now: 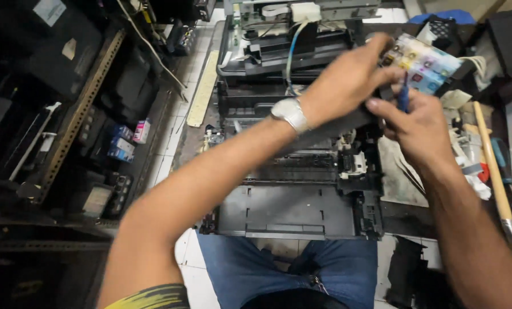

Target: The person disassembles a printer by removing a white plastic gear assembly and a black plastic cover. They then clean the cover with a brush and a cloth, and spray a cleaning solution onto the printer interior.

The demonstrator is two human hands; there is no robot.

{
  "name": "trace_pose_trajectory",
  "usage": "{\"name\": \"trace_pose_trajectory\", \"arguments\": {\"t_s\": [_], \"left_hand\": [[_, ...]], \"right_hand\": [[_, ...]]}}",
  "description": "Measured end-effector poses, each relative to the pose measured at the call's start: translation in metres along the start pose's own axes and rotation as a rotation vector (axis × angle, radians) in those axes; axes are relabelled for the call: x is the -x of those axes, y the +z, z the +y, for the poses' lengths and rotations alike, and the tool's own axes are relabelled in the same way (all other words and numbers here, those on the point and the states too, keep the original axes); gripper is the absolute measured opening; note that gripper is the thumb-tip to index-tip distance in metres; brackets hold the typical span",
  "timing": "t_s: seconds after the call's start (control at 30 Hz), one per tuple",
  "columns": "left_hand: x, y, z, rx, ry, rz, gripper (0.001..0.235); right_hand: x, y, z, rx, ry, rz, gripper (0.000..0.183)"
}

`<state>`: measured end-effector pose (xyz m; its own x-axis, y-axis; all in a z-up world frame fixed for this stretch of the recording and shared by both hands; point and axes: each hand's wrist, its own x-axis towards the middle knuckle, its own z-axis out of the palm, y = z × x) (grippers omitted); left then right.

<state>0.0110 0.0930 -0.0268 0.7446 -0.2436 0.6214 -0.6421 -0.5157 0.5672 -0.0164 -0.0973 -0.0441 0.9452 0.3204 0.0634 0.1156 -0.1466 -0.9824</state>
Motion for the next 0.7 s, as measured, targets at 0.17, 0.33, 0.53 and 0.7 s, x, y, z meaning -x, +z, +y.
{"name": "trace_pose_trajectory", "arguments": {"t_s": [0.17, 0.33, 0.53, 0.7], "left_hand": [[-0.010, -0.066, 0.001, -0.152, -0.031, -0.065, 0.070], [0.026, -0.169, 0.027, -0.338, -0.409, -0.409, 0.075], [0.086, -0.188, 0.021, 0.078, -0.761, -0.564, 0.072], [0.103, -0.190, 0.015, 0.282, -0.894, -0.424, 0.058]], "right_hand": [[-0.014, 0.011, -0.027, 0.025, -0.114, 0.032, 0.013], [-0.034, 0.007, -0.025, -0.167, -0.151, -0.002, 0.031], [-0.048, 0.027, -0.038, -0.315, -0.167, -0.181, 0.025], [-0.058, 0.044, -0.045, -0.437, -0.153, -0.249, 0.019]]}}
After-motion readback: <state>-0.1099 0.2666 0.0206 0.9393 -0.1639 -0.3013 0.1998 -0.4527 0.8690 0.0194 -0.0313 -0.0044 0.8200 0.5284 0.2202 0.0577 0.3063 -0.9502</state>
